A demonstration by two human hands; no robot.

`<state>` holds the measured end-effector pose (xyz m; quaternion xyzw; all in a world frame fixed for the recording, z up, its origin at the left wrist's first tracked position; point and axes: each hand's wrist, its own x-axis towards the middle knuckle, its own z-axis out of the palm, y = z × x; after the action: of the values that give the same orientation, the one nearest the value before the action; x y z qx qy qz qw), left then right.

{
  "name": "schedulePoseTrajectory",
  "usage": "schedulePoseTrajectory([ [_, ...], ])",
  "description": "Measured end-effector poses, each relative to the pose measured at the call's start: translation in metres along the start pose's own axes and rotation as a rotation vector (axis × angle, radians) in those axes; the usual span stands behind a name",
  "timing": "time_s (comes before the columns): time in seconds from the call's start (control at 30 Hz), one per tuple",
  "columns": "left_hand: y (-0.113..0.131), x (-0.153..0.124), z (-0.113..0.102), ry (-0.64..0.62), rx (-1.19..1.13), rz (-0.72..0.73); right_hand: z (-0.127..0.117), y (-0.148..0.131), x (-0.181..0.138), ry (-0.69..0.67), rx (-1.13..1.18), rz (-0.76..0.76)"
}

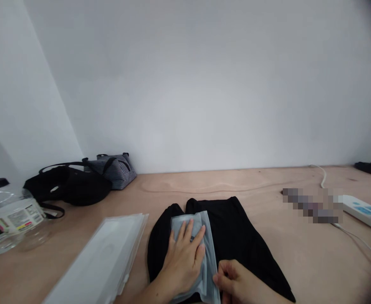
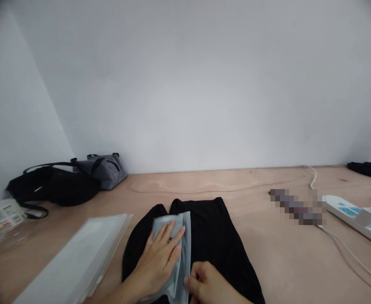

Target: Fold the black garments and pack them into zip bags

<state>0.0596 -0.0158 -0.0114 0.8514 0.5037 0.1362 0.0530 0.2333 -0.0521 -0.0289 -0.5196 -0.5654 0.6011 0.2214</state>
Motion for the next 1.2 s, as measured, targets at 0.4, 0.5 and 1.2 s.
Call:
schedulePoseTrajectory([
  [0.4,0.001,-0.001,-0.001,0.003,0.002,0.002,-0.002,0.009,-0.004,-0.05,0.042,-0.072],
  [0.5,0.001,-0.001,-0.001,0.007,0.004,-0.002,-0.003,0.008,-0.008,-0.063,-0.004,-0.087],
  [1.2,-0.003,-0.001,0.008,0.17,-0.097,-0.201,-0.028,-0.049,0.077,0.269,-0.239,-0.135],
])
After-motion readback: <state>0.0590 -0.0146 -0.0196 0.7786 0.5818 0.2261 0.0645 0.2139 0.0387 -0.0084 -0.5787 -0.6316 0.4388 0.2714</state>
